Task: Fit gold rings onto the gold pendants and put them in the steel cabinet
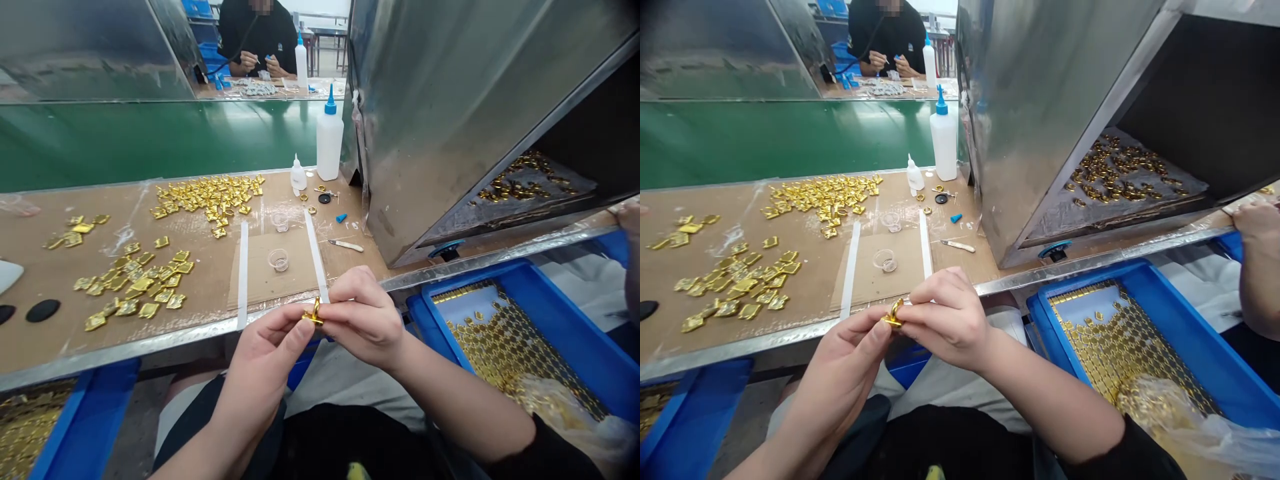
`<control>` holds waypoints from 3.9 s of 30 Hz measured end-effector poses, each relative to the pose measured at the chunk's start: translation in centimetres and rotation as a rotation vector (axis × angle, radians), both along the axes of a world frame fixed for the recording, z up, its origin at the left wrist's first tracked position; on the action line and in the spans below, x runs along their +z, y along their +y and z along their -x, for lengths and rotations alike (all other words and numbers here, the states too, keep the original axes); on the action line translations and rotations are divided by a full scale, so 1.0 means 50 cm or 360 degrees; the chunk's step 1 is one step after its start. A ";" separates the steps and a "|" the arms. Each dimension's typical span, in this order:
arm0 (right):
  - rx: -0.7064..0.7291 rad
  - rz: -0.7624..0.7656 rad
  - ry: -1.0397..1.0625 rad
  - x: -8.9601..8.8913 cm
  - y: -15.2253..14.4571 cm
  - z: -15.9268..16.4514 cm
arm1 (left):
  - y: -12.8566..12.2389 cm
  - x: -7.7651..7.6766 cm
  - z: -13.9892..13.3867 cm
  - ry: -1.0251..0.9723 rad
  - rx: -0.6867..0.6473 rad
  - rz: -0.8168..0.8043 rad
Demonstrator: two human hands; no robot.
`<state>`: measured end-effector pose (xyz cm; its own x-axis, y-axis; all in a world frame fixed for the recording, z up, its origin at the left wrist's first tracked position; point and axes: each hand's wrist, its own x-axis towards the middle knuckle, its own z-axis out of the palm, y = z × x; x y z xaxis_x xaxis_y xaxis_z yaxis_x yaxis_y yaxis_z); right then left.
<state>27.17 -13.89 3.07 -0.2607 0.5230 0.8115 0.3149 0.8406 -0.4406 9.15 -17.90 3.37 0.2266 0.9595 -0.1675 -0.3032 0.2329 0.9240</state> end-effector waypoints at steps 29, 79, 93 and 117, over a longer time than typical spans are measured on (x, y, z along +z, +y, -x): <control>0.0904 0.1776 0.0941 -0.050 -0.021 0.015 | 0.036 0.091 0.073 0.1287 -0.0161 -0.1616; 0.0299 0.0362 -0.0320 -0.001 -0.121 0.005 | -0.026 0.064 0.053 0.0495 0.0074 -0.0162; 0.0206 0.0367 -0.0340 -0.013 -0.131 0.009 | -0.018 0.068 0.063 0.0569 -0.0014 -0.0200; 0.0547 0.0485 -0.0100 0.007 -0.033 0.032 | 0.027 0.100 0.113 0.0786 0.0090 -0.0326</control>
<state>25.57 -15.55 3.40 -0.5046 0.6096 0.6114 0.0746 0.7363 -0.6726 3.49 -16.57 8.38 0.1154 0.9921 -0.0490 0.1723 0.0286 0.9846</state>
